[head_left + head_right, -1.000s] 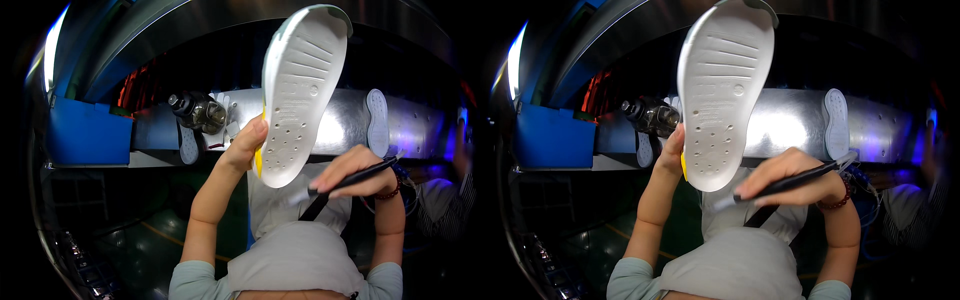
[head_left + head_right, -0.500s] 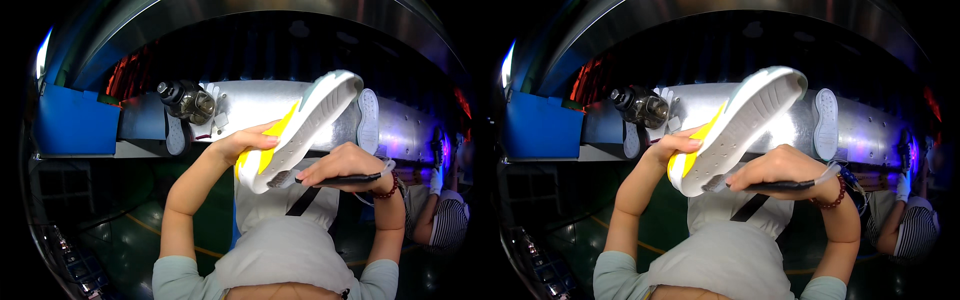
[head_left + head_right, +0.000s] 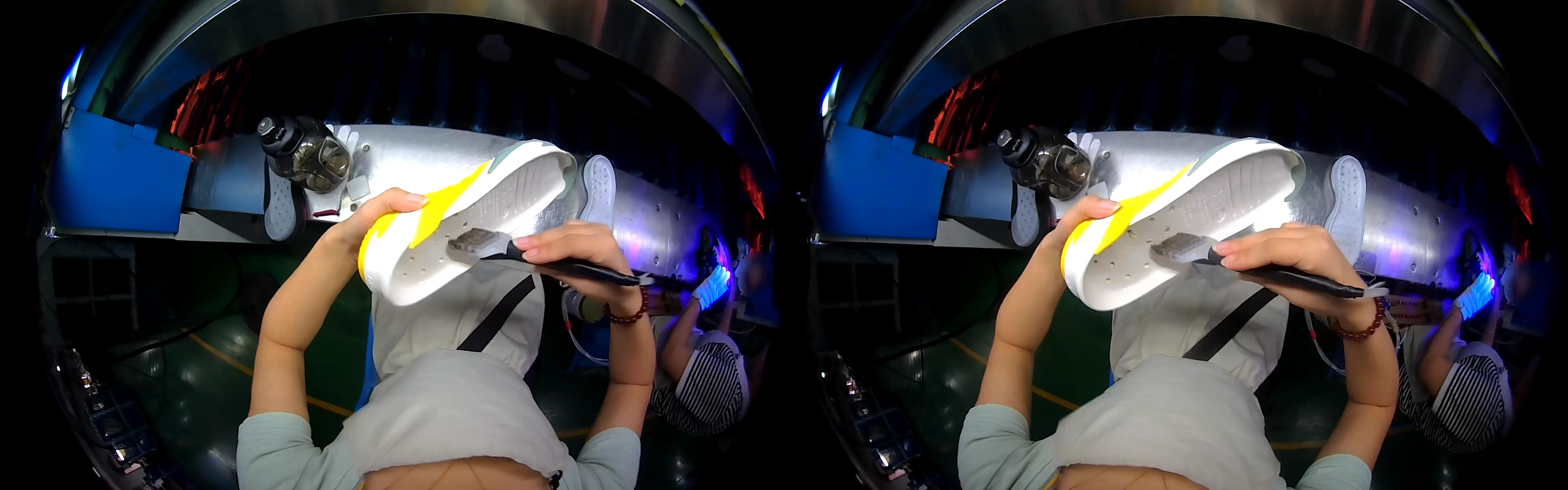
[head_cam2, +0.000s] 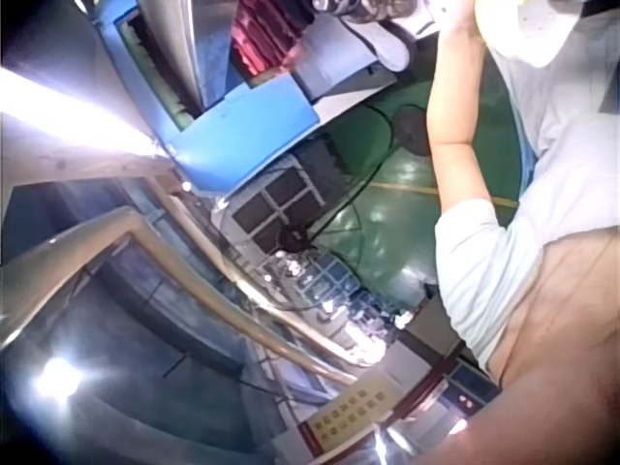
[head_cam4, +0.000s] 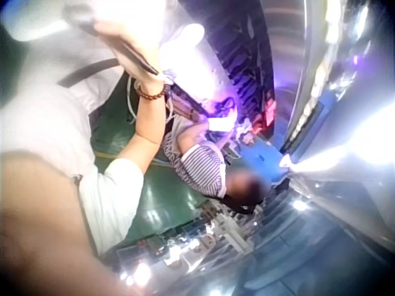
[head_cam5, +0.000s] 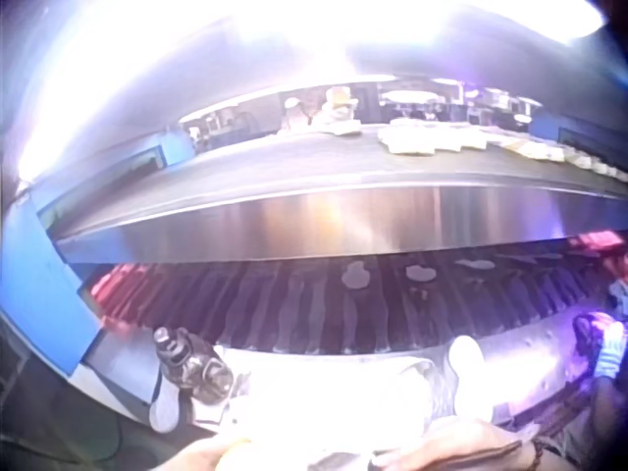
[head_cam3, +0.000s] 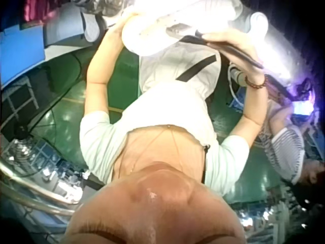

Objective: The person repeatedly picks white and yellow slip-on shoes from a conveyor belt, brushes the soles and uppers with a small brush, and returns them to the belt. The task continues in a repetitive cycle with multiple shoes handled one at a time.

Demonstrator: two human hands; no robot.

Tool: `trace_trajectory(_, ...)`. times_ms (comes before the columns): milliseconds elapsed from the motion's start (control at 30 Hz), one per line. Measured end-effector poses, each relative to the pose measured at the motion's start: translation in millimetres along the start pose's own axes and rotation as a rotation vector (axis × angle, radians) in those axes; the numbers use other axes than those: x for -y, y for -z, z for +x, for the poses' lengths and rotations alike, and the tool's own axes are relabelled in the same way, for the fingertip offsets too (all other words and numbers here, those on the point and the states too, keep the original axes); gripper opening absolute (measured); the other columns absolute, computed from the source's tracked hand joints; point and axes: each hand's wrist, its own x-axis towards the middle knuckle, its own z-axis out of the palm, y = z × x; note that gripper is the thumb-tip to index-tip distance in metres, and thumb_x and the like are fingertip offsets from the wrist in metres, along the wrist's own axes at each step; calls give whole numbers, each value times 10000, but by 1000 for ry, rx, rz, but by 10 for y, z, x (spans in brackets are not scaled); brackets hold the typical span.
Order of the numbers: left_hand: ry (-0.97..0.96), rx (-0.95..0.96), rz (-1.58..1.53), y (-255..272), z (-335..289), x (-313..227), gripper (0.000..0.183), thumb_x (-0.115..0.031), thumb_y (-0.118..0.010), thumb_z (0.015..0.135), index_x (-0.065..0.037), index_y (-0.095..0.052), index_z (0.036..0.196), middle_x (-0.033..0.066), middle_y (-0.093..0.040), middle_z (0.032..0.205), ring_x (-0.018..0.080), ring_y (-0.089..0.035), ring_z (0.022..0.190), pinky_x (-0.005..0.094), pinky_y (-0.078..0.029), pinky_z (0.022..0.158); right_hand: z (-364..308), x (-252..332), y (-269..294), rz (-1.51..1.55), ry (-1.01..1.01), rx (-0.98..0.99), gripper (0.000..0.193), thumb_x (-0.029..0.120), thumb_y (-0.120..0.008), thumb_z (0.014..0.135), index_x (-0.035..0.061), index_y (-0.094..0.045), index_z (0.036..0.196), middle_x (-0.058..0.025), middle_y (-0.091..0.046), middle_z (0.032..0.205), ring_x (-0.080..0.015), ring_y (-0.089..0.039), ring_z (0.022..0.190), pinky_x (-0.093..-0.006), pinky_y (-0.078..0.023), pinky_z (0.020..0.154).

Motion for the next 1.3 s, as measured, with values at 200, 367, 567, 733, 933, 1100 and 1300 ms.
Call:
trace_trajectory(200,-90,-124,-102,127,-2,59,465,-270,-522,718,35,-490,1068,160,-585,927,160,-609,687,231,-500,600,-100,103,-5,4,-42,151,150,32,-645,675,65,-631,820,-67,-625,922,-151,-611,810,-215,-402,557)
trace_trajectory(367,-97,-109,-89,264,-36,16,473,-249,-533,720,59,-484,1075,170,-581,960,154,-615,722,216,-504,618,-123,-59,-102,27,-70,-130,194,2,-637,675,49,-623,862,-86,-623,916,-171,-608,789,-248,-453,657)
trace_trajectory(567,-293,50,-147,320,72,154,585,-396,-475,762,4,-407,1184,157,-489,1134,212,-507,1006,332,-414,847,-166,143,-70,150,39,-130,205,24,-675,641,42,-630,841,-107,-628,887,-183,-598,746,-248,-446,642)
trace_trajectory(733,-502,104,-281,100,599,298,795,-655,-194,769,-61,-222,1295,234,-374,1219,389,-394,1102,500,-353,889,-93,12,-439,395,-176,-380,258,-70,-615,666,-16,-591,917,-153,-597,939,-184,-581,851,-240,-460,750)
trace_trajectory(933,-462,16,-192,142,769,574,800,-665,-85,764,-84,-234,1293,231,-432,1156,392,-470,1017,478,-408,840,-139,-122,-610,573,-386,-426,248,-32,-623,687,-20,-588,932,-123,-609,914,-137,-581,820,-220,-460,733)
trace_trajectory(1100,-567,34,-292,-22,636,592,767,-648,-126,779,-90,-219,1297,198,-411,1190,370,-458,1036,473,-387,868,-83,-181,-591,562,-399,-486,197,-6,-617,702,-32,-596,895,-123,-617,879,-157,-586,828,-248,-459,761)
trace_trajectory(1300,-638,227,-405,-194,496,584,727,-631,-157,795,-109,-220,1298,140,-343,1259,311,-382,1121,434,-359,904,164,-165,-457,604,-396,-507,187,21,-616,705,-27,-602,886,-113,-620,857,-124,-590,748,-218,-480,682)
